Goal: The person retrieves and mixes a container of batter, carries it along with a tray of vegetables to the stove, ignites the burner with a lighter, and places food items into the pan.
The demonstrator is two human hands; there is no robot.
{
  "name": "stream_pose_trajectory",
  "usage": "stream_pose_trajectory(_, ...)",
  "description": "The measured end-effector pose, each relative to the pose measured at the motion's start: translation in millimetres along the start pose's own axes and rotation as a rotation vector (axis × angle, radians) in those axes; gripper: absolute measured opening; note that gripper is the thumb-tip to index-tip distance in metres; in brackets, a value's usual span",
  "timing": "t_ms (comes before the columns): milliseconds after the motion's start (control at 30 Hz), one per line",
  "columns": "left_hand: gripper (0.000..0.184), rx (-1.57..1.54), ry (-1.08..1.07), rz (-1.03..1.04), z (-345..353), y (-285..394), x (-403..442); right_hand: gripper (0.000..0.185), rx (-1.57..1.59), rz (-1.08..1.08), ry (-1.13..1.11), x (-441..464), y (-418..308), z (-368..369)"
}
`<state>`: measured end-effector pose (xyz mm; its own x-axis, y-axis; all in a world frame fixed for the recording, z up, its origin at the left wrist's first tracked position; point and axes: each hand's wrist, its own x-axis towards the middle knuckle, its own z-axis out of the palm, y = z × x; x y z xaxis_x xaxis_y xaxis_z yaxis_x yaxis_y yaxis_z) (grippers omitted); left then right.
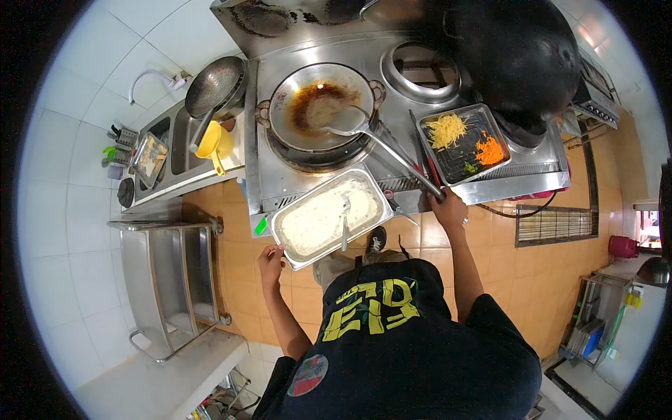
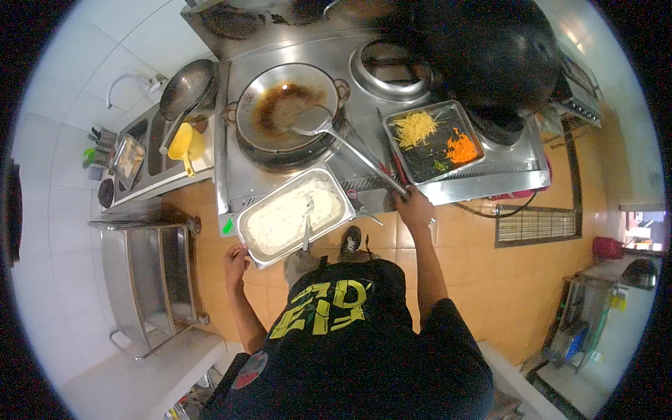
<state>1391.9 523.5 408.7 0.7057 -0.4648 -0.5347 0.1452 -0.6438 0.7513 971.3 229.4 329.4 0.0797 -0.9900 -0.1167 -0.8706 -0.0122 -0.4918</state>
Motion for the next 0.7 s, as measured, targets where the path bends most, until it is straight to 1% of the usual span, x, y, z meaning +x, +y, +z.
stream_pose_trajectory(167,0.026,0.002,0.007,-0.016,2,3,-2,0.046,0.061,-0.004,-0.003,-18,-4,3)
stream_pose_trajectory(200,0.026,0.002,0.002,-0.014,2,2,-1,0.045,0.02,-0.033,0.046,-21,-1,6)
stream_pose_trajectory(300,0.026,0.033,0.011,0.014,1,-5,4,0.04,0.019,-0.103,0.091,-24,7,13)
stream_pose_trajectory(400,0.021,0.009,0.003,0.085,0,-11,7,0.037,-0.015,-0.22,0.187,-26,12,15)
stream_pose_trajectory(500,0.02,0.015,0.015,0.085,0,-14,8,0.037,-0.004,-0.2,0.194,-29,12,14)
stream_pose_trajectory(600,0.019,0.018,0.003,0.055,0,-10,7,0.038,0.004,-0.226,0.201,-30,13,12)
stream_pose_trajectory(700,0.019,-0.016,0.013,0.094,2,-6,1,0.037,-0.02,-0.233,0.19,-32,12,11)
